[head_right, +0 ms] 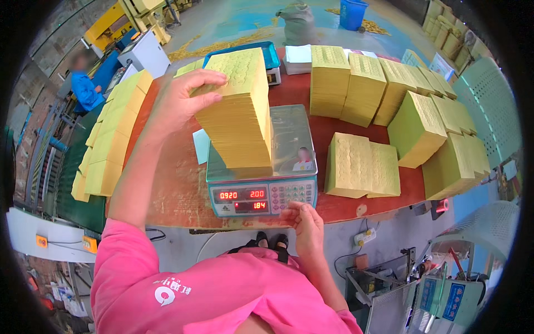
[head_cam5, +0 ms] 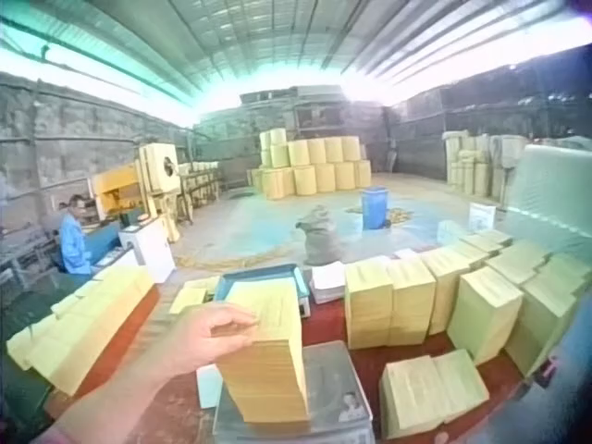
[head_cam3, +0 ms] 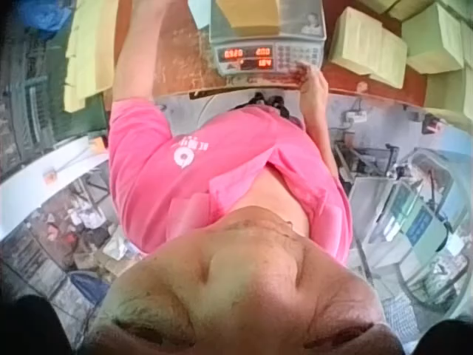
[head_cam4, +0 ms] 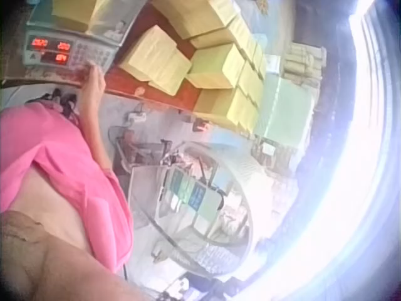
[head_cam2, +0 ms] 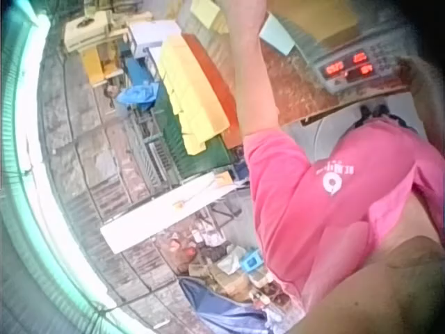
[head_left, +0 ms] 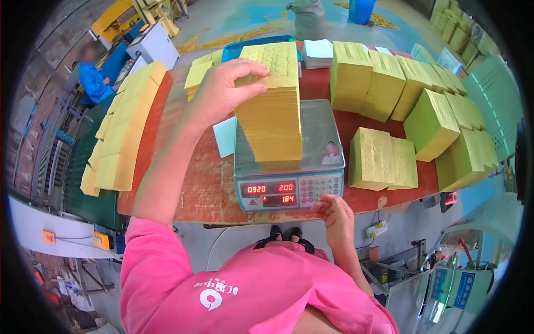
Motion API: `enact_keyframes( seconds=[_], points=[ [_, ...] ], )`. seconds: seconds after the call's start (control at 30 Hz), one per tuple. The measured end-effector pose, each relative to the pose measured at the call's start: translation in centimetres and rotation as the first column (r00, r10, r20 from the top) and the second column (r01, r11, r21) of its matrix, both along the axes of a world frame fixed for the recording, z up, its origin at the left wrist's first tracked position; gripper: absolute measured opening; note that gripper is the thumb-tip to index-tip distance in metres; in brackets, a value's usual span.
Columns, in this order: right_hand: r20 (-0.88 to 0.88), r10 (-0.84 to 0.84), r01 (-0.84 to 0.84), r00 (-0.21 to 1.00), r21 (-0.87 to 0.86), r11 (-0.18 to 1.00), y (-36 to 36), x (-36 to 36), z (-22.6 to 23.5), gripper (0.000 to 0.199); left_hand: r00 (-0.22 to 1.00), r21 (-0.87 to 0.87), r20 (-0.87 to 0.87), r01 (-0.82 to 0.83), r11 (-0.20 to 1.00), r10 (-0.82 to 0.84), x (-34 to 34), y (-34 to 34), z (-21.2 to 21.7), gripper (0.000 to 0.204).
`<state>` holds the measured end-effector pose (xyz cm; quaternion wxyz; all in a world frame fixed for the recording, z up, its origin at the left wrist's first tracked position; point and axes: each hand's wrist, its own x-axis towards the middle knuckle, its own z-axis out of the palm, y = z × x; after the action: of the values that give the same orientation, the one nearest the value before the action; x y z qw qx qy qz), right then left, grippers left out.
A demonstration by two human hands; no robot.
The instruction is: Weighing stacks of yellow paper on a digital scale and organizing them on a table.
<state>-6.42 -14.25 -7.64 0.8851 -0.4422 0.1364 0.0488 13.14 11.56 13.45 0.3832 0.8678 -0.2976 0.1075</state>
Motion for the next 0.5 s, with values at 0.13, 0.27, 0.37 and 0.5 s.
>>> enact_keyframes(
  seconds=[0.13,0.27,0.37,0.5],
  points=[
    [-0.022,-0.022,0.022,1.0,-0.002,1.0,0.9,0.3,-0.3,0.033,0.998,-0.015,0.04,0.039,0.999,-0.039,0.9,0.2,-0.1,0.021],
    [-0.009,-0.046,0.046,0.999,-0.021,0.999,2.5,0.8,-0.6,0.033,0.973,0.139,0.221,0.034,0.99,-0.064,0.3,0.0,0.5,0.016],
    [0.003,-0.041,0.041,0.999,0.001,0.999,3.8,0.9,-0.2,0.033,0.926,0.228,0.36,0.026,0.973,-0.109,0.5,0.3,0.3,0.013],
    [0.029,-0.014,0.014,0.999,0.004,1.0,4.1,0.5,-0.3,0.03,0.874,0.185,0.482,-0.035,0.982,-0.06,-0.2,0.3,0.3,0.01]
  ],
)
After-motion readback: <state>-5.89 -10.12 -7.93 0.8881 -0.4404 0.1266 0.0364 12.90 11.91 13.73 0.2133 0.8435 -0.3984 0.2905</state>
